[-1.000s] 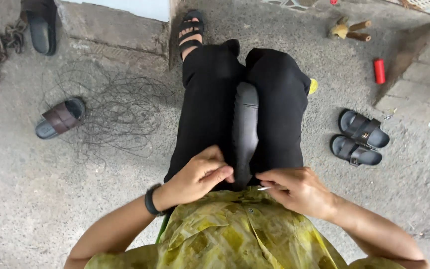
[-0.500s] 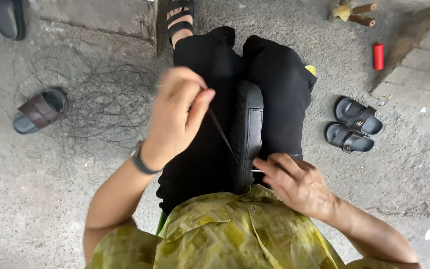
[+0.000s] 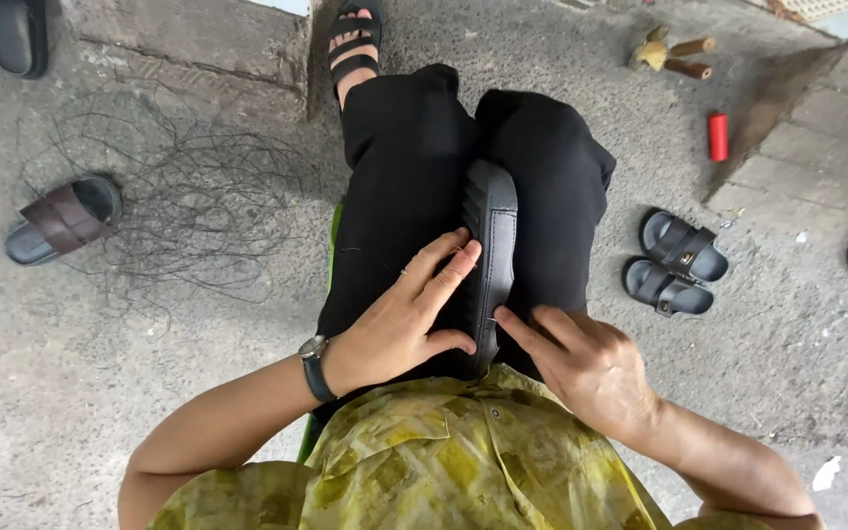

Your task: The person is hand-sewing the rubber sole of a black shoe using a needle and thread, then uses a lighter to finish the thread.

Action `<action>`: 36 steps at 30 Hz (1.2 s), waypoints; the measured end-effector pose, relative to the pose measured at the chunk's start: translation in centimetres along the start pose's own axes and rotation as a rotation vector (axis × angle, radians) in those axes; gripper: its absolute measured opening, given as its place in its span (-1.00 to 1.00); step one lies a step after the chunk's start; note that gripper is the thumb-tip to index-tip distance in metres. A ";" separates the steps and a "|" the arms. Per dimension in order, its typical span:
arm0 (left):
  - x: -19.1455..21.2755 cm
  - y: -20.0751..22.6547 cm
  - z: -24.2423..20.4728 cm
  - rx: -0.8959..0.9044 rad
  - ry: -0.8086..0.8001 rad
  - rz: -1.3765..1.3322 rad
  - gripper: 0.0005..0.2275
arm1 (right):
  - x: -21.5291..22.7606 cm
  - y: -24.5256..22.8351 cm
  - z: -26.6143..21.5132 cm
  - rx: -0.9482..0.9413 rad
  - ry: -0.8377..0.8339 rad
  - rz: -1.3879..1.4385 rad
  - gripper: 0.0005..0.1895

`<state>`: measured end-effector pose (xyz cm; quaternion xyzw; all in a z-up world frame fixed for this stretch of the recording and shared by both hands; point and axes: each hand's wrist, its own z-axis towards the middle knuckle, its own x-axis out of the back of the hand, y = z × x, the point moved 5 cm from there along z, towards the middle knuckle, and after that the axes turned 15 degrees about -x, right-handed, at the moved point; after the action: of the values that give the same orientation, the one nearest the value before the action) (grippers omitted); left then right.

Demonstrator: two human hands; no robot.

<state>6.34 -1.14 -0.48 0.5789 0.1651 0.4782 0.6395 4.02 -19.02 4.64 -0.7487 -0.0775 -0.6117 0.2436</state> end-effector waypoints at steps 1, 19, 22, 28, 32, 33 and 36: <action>-0.2 -0.1 0.0 -0.027 -0.019 0.006 -0.10 | 0.5 -0.6 0.4 0.021 0.022 -0.042 -0.51; -2.7 -1.6 -2.3 0.234 0.320 -0.693 -0.87 | -2.4 0.6 0.7 -0.060 0.174 0.426 -0.73; -3.6 -2.4 -2.7 0.340 0.303 -0.699 -0.73 | -1.3 0.6 1.2 -0.026 0.208 0.435 -0.72; -3.8 -2.7 -3.4 0.490 0.418 -0.868 -0.66 | -1.7 1.4 1.0 0.067 0.248 0.471 -0.75; -4.0 -2.4 -2.8 0.411 0.316 -0.678 -0.66 | -1.8 1.4 1.0 0.048 0.208 0.485 -0.72; -3.9 -2.6 -2.7 0.411 0.312 -0.681 -0.66 | -1.1 1.6 1.1 0.044 0.208 0.485 -0.72; -2.9 -1.7 -1.7 0.366 0.292 -0.608 -0.68 | 0.2 2.2 0.4 0.047 0.074 0.326 -0.72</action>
<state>4.32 -2.26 -3.47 0.5337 0.5013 0.3067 0.6081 5.35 -20.76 4.14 -0.7222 0.0398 -0.5893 0.3599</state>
